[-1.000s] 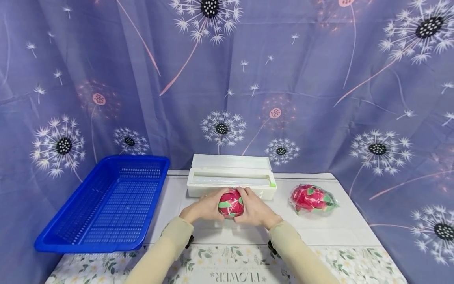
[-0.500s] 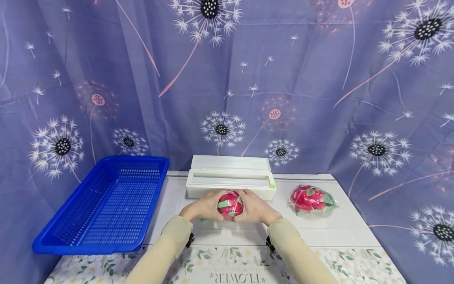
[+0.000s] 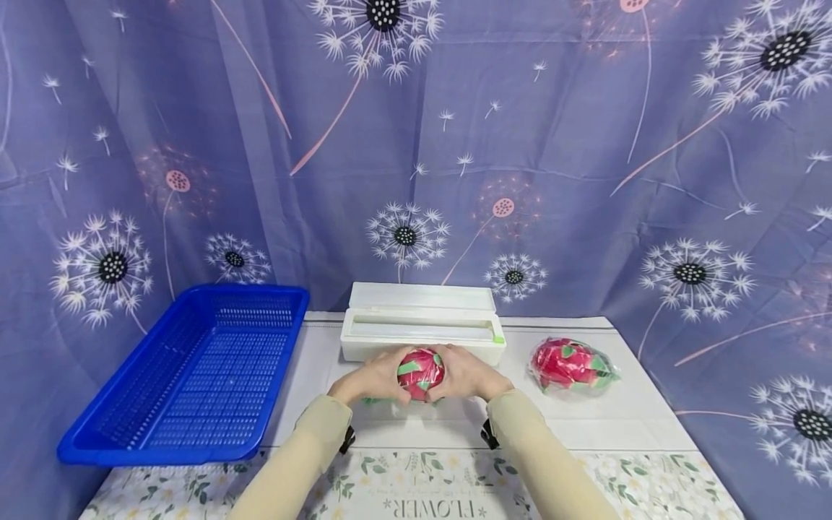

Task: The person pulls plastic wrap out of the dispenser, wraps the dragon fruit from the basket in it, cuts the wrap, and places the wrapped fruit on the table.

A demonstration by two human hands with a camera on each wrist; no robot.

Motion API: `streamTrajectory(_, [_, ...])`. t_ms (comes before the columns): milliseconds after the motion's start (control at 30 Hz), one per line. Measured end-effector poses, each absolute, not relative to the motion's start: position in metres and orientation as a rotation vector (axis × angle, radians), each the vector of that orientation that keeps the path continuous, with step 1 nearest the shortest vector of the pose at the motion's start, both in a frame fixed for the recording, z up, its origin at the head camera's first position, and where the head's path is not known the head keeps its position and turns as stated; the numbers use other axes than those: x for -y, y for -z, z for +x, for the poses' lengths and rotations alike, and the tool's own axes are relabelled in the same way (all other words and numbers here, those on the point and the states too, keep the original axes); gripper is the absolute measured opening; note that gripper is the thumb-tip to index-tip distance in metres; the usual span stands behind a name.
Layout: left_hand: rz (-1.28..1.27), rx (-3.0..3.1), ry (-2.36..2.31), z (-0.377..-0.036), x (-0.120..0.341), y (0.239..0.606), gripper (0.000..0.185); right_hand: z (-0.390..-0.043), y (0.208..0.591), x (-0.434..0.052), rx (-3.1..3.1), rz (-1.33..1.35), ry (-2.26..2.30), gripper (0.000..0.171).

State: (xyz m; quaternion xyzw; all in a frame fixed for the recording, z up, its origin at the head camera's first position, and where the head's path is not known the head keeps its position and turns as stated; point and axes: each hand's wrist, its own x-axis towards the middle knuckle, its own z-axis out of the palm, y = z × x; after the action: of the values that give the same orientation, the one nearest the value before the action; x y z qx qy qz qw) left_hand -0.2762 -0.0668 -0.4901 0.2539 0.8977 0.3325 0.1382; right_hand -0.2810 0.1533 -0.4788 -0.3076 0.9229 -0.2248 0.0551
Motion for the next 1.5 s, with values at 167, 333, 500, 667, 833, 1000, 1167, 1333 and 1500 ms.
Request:
streamTrajectory(167, [0.812, -2.767, -0.92, -0.269, 0.065, 0.499, 0.099, -0.284, 0.478, -0.153, -2.754, -0.891, 0.713, 0.09])
streamTrajectory(333, [0.828, -2.918, -0.856, -0.26, 0.065, 0.508, 0.107, -0.288, 0.476, -0.153, -2.704, -0.875, 0.714, 0.088])
streamTrajectory(500, [0.844, -3.043, -0.758, -0.257, 0.063, 0.508, 0.099, -0.292, 0.471, -0.155, -2.64, -0.781, 0.762, 0.071])
streamTrajectory(667, [0.882, -3.017, -0.811, -0.262, 0.065, 0.503, 0.092, -0.296, 0.466, -0.157, -2.599, -0.717, 0.788, 0.061])
streamTrajectory(833, [0.917, -2.885, -0.928, -0.271, 0.07, 0.499, 0.086, -0.298, 0.466, -0.157, -2.579, -0.689, 0.796, 0.056])
streamTrajectory(1000, [0.964, -2.765, -1.0, -0.279, 0.076, 0.496, 0.086, -0.299, 0.47, -0.156, -2.552, -0.667, 0.836, 0.055])
streamTrajectory(1167, [0.99, -2.683, -1.018, -0.286, 0.077, 0.496, 0.084, -0.3, 0.474, -0.157, -2.512, -0.652, 0.888, 0.055])
streamTrajectory(1333, [0.951, -2.575, -1.068, -0.288, 0.078, 0.492, 0.08, -0.3, 0.474, -0.158, -2.485, -0.614, 0.904, 0.057])
streamTrajectory(1500, [0.878, -2.471, -1.132, -0.291, 0.079, 0.488, 0.078, -0.304, 0.476, -0.158, -2.463, -0.588, 0.895, 0.061])
